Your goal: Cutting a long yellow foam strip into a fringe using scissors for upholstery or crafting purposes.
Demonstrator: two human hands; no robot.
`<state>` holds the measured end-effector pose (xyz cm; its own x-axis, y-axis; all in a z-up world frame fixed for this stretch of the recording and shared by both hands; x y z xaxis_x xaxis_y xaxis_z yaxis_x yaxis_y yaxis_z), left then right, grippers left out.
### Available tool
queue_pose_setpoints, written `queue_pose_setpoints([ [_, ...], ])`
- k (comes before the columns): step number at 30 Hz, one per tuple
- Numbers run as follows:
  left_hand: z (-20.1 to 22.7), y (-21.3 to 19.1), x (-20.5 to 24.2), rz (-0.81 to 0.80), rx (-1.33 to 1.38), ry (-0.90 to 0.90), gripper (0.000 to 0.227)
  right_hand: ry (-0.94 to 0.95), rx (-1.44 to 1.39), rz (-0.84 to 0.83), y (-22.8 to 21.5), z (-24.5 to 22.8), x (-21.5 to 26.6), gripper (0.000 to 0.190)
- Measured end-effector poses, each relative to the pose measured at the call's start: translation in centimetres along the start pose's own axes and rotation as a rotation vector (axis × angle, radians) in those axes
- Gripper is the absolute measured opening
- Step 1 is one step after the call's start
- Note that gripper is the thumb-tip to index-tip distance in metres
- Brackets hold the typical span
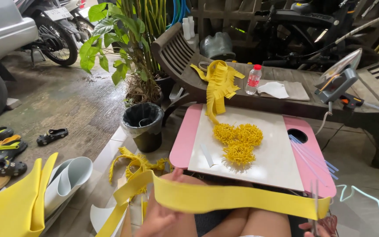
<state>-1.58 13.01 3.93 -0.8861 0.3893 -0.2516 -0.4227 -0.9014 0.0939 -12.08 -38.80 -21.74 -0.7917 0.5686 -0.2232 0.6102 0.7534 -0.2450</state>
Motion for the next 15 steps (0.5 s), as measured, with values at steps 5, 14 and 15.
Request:
queue_pose_setpoints([
  [5,-7.1,5.3,-1.6,-0.012,-0.027,-0.387,0.076,0.166,-0.165,-0.283,2.1,2.7,2.4,0.031],
  [14,-37.0,6.6,0.1,-0.050,0.200,-0.314,0.087,0.161,-0.136,-0.372,8.9,-5.8,5.0,0.029],
  [15,-33.4,5.1,-0.3,-0.051,0.196,-0.313,0.087,0.159,-0.140,-0.372,9.5,-5.5,4.7,0.029],
])
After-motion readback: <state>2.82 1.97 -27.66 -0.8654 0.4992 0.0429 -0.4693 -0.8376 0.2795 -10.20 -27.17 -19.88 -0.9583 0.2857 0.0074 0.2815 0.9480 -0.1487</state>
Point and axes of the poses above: each hand's wrist, its own x-axis away from the middle knuckle, its own y-axis out of the palm, z = x × y, the point moved 3 cm from there along -x, towards the middle knuckle, and after that the axes turned 2 degrees about z, right-handed, at the moved point
